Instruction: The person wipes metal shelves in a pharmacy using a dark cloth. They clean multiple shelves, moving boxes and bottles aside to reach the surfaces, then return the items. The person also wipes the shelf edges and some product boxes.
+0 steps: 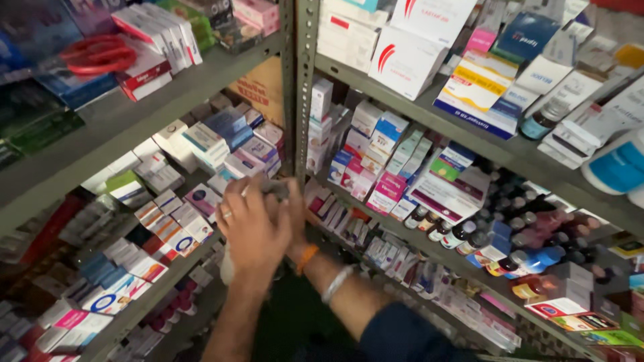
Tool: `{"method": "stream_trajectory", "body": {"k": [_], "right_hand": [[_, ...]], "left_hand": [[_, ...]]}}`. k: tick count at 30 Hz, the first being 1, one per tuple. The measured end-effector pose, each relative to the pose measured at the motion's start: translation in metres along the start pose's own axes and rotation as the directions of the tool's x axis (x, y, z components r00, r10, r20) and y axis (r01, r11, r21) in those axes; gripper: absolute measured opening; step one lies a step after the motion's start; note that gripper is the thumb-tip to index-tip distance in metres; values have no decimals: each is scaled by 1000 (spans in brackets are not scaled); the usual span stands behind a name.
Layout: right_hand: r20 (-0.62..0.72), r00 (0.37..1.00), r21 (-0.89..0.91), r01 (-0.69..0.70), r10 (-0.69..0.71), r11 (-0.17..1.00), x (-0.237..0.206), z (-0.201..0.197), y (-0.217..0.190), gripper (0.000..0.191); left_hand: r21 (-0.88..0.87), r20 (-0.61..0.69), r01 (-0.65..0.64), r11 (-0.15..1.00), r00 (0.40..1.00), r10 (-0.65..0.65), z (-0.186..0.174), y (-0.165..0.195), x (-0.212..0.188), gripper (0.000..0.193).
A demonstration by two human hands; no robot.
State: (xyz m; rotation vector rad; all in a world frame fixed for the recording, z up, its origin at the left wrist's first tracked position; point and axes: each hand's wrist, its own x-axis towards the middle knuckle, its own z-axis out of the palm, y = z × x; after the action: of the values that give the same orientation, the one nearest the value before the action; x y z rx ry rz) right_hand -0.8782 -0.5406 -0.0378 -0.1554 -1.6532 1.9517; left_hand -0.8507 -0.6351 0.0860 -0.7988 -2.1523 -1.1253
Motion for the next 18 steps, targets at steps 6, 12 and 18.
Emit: {"method": "stream_trajectory", "body": {"k": [6, 12, 18], "right_hand": [[267, 962, -828, 194, 64, 526, -41, -42, 26, 46], [290, 945, -888, 208, 149, 410, -17, -55, 50, 40], [402, 871, -894, 306, 282, 328, 18, -45, 28, 50]], "left_hand": [[-479, 536, 129, 868, 826, 173, -11, 27, -46, 28], [-380, 857, 490, 784, 505, 99, -17, 34, -72, 32], [-389, 919, 850, 356, 384, 86, 2, 23, -84, 17]]}}
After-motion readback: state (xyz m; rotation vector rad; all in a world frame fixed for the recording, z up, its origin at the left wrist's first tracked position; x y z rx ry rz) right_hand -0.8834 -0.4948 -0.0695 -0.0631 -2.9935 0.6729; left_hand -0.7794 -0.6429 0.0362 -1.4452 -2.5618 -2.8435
